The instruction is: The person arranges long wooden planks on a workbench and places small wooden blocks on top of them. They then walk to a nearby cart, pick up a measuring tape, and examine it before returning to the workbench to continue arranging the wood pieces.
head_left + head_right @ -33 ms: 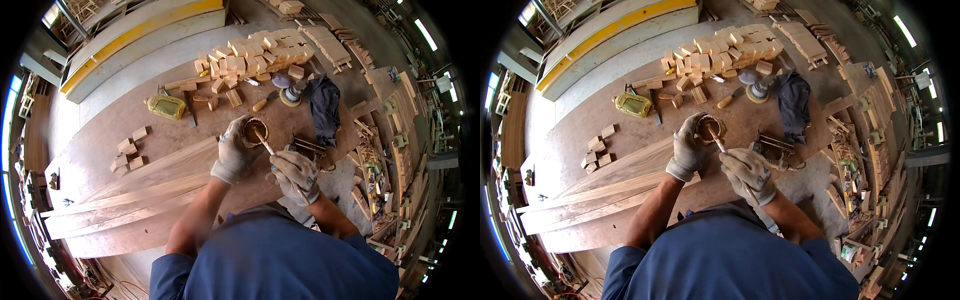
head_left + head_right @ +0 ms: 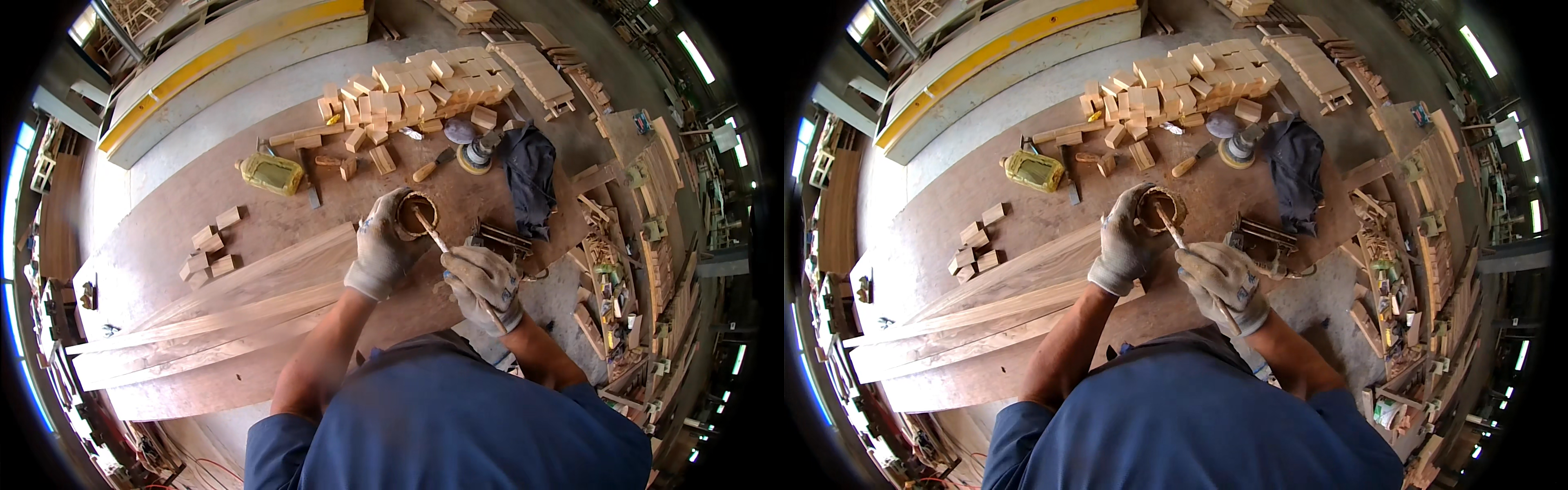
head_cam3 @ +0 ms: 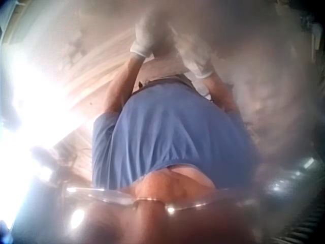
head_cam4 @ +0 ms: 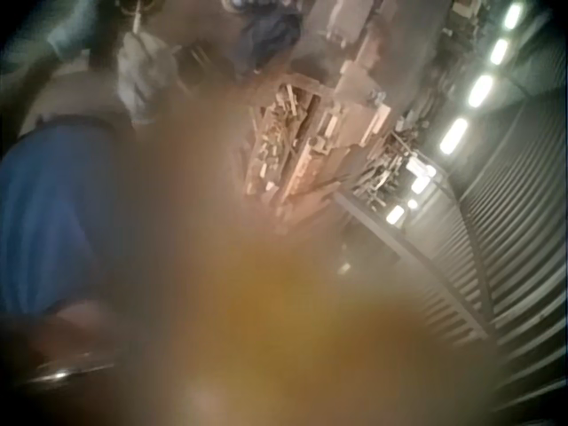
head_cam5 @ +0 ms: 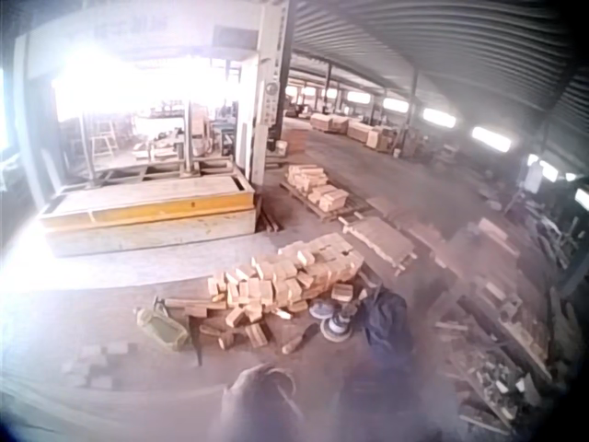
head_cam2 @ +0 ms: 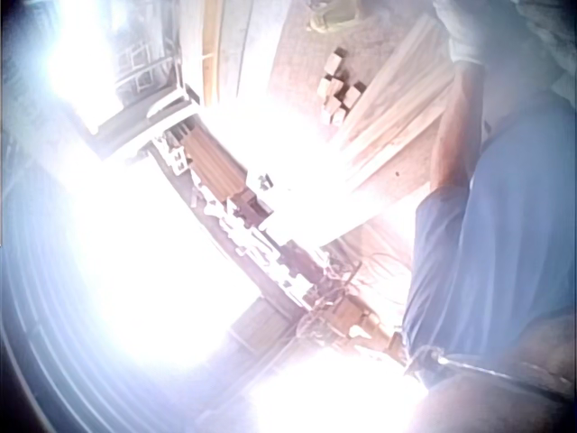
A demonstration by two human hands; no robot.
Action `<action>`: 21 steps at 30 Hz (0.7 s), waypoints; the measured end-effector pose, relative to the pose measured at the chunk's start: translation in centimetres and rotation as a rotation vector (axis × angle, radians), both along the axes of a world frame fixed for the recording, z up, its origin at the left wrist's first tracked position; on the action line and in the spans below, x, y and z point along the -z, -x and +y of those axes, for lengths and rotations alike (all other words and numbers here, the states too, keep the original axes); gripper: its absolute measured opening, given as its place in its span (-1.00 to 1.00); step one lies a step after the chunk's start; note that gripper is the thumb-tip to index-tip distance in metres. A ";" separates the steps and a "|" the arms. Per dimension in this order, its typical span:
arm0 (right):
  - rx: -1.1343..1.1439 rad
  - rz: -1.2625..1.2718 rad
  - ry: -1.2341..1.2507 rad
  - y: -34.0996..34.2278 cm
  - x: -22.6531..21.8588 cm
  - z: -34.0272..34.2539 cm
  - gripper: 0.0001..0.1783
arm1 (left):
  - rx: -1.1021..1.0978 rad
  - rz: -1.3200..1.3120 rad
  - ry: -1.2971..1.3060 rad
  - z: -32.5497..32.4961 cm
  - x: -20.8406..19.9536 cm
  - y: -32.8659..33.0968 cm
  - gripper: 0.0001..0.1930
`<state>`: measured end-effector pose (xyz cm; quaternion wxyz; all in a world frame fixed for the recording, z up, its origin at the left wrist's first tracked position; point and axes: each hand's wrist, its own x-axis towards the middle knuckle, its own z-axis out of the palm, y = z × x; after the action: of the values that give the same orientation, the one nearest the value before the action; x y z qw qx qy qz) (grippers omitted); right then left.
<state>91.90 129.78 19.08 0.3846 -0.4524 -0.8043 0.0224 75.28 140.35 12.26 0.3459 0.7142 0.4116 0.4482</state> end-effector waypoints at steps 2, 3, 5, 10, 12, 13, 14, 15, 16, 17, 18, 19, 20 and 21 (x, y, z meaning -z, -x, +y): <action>-0.001 0.017 -0.012 -0.1 0.0 0.3 -0.67 | 0.024 -0.027 0.039 0.2 0.1 0.0 -0.32; -0.002 0.026 -0.017 -0.1 0.0 0.4 -0.67 | 0.035 -0.041 0.058 0.3 0.2 0.0 -0.32; -0.009 0.047 -0.016 -0.3 -0.3 0.7 -0.69 | 0.027 -0.075 0.077 0.5 0.3 -0.2 -0.34; 0.061 0.009 0.057 0.0 -2.6 0.9 -0.75 | -0.066 0.039 -0.075 0.5 0.4 -0.1 -0.38; 0.073 -0.022 0.053 0.7 -3.6 1.3 -0.76 | -0.108 0.068 -0.092 0.4 0.9 -0.1 -0.38; 0.084 -0.029 0.060 0.8 -3.7 1.4 -0.77 | -0.117 0.072 -0.103 0.4 1.0 -0.1 -0.38; 0.094 -0.035 0.067 0.9 -3.7 1.4 -0.78 | -0.127 0.076 -0.113 0.4 1.1 0.0 -0.38; 0.104 -0.041 0.074 1.1 -3.8 1.6 -0.78 | -0.137 0.081 -0.123 0.4 1.2 0.1 -0.38; 0.118 -0.035 0.063 1.3 -3.7 1.7 -0.78 | -0.139 0.091 -0.144 0.4 1.2 0.1 -0.38; 0.131 -0.029 0.052 1.6 -3.4 2.0 -0.79 | -0.141 0.101 -0.165 0.4 1.1 0.1 -0.38; 0.144 -0.023 0.041 1.8 -3.2 2.2 -0.79 | -0.143 0.111 -0.186 0.3 1.0 0.1 -0.38; 0.154 -0.036 0.025 2.0 -2.9 2.3 -0.80 | -0.141 0.108 -0.184 0.3 0.9 0.2 -0.38; 0.163 -0.048 0.009 2.1 -2.6 2.5 -0.80 | -0.138 0.105 -0.181 0.2 0.8 0.3 -0.39; 0.173 -0.061 -0.008 2.2 -2.3 2.6 -0.81 | -0.135 0.101 -0.179 0.2 0.7 0.3 -0.39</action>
<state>89.68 132.34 21.39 0.3620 -0.5191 -0.7738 -0.0278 74.96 140.54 11.54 0.2283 0.7345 0.4342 0.4689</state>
